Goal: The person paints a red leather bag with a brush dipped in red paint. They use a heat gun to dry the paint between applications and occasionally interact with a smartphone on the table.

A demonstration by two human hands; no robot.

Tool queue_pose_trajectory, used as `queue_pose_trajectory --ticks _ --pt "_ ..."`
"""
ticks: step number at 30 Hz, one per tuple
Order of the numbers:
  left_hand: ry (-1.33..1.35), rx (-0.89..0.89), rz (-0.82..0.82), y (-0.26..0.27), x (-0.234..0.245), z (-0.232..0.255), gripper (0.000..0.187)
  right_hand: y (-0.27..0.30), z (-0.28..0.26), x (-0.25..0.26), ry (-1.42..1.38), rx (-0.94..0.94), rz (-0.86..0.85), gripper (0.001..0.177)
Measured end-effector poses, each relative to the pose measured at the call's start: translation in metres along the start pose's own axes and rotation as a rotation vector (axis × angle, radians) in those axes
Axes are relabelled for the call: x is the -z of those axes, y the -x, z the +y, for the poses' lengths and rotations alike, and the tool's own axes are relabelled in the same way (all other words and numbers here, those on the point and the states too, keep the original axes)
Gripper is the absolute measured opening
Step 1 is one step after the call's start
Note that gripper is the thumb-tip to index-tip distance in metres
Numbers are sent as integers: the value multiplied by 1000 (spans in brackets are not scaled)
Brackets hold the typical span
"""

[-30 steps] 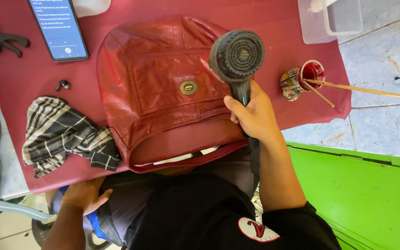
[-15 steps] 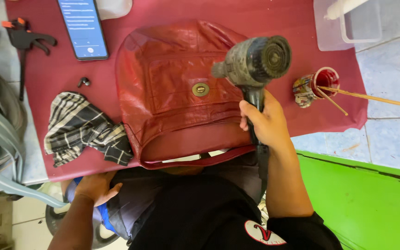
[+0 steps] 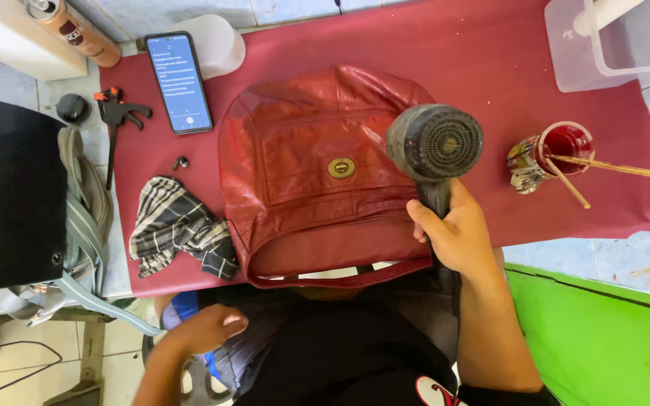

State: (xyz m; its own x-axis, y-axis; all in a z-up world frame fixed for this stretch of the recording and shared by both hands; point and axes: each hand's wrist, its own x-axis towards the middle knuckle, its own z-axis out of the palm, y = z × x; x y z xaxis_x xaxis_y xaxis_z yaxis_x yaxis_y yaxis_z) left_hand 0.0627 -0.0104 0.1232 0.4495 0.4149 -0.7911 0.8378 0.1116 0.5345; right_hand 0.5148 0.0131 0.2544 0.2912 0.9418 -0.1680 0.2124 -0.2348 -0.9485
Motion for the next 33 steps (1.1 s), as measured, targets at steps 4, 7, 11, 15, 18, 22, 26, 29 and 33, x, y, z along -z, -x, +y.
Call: queue_pose_trajectory --ticks 4,7,11,15,18,22,26,29,33 --pt "330 -258 -13 48 107 89 33 0 9 1 -86 -25 -58 18" --pt "299 -363 650 -1 166 62 15 1 12 -1 -24 58 -61 15" --pt "111 -333 1277 -122 234 20 56 5 27 1 -43 119 -74 14" --pt "145 -224 1240 -176 254 8 88 14 43 11 -180 142 -97 11" --pt "83 -106 1175 -148 246 46 82 19 28 16 -108 190 -70 11" --pt "131 -100 1152 -148 247 53 81 25 30 24 -147 186 -68 13" --pt "173 -81 1079 -141 250 60 75 25 17 21 -45 23 -58 21" --pt "178 -92 1077 -147 251 56 78 23 22 19 -62 28 -57 20" --pt "184 -91 1088 -151 251 53 80 21 25 16 -99 30 -74 22"
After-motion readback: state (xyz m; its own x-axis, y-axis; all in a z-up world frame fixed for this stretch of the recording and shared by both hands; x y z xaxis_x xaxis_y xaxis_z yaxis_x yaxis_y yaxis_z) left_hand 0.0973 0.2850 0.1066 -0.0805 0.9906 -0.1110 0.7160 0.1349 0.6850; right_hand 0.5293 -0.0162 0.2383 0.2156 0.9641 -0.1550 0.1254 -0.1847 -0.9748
